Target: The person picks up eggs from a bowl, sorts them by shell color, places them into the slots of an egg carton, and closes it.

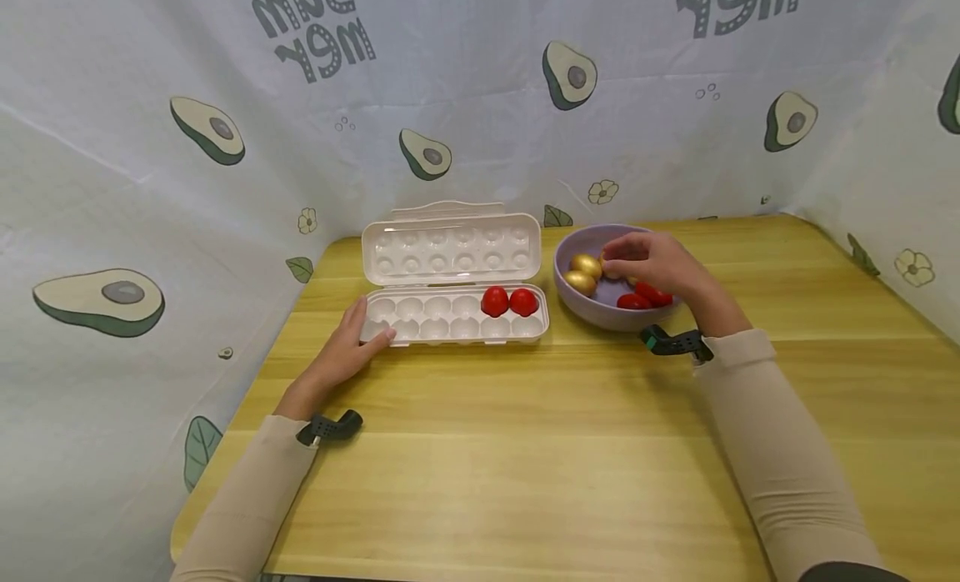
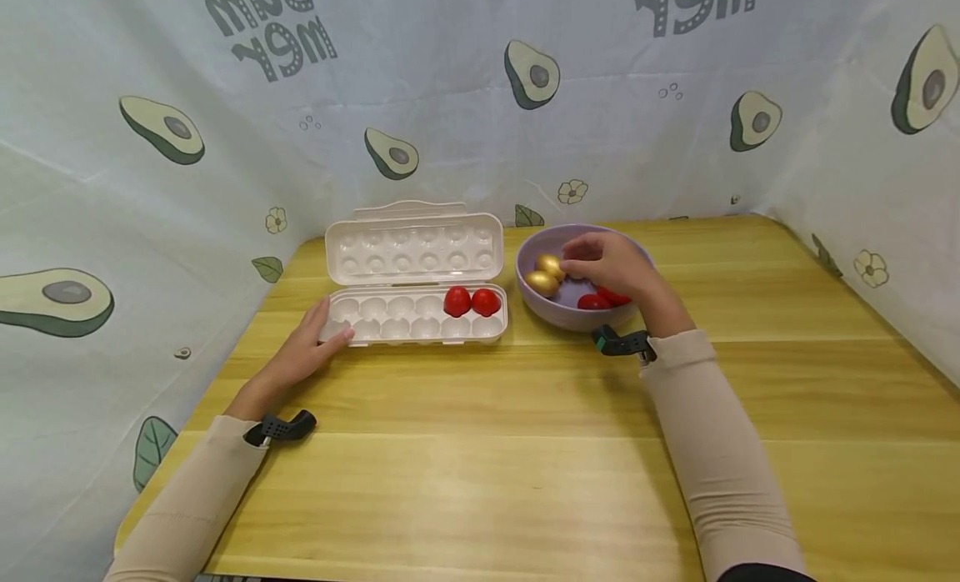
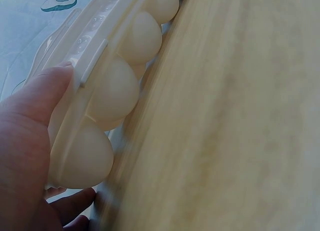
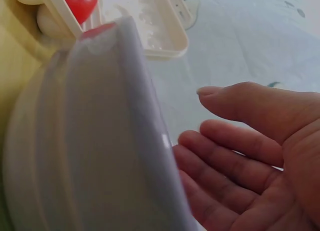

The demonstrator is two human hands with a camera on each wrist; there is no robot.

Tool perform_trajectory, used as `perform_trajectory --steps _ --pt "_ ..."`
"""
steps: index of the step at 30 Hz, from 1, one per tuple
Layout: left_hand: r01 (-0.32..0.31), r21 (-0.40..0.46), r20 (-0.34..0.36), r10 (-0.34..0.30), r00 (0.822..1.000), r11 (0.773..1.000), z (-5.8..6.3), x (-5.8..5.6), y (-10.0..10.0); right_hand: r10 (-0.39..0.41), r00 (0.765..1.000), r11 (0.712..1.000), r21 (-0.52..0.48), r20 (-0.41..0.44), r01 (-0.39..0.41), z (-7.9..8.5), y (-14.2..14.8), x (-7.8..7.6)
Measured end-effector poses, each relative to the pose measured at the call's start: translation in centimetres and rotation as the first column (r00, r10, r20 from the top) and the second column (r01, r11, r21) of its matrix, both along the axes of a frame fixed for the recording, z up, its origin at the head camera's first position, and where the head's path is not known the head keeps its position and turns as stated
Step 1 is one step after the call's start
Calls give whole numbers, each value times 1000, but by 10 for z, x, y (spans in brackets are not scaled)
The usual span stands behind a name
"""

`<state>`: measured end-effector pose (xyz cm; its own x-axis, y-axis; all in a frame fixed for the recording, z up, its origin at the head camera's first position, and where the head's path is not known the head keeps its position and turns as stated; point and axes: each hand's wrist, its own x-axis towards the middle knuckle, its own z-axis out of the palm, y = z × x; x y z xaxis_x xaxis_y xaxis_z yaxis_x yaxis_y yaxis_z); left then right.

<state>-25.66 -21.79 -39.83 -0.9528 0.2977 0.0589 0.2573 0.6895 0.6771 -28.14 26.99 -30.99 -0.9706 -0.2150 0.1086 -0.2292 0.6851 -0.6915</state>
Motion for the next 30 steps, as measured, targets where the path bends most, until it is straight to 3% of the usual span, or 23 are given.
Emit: perform_trajectory --steps 12,19,30 --pt "8 -2 -3 -8 1000 1000 0 0 0 39 996 991 123 85 -49 14 13 12" --pt "5 -12 -1 -5 1000 1000 0 0 0 106 987 984 132 123 -122 12 19 13" --pt "10 -17 -14 -10 1000 1000 1 -1 0 132 966 979 124 224 -163 13 23 14"
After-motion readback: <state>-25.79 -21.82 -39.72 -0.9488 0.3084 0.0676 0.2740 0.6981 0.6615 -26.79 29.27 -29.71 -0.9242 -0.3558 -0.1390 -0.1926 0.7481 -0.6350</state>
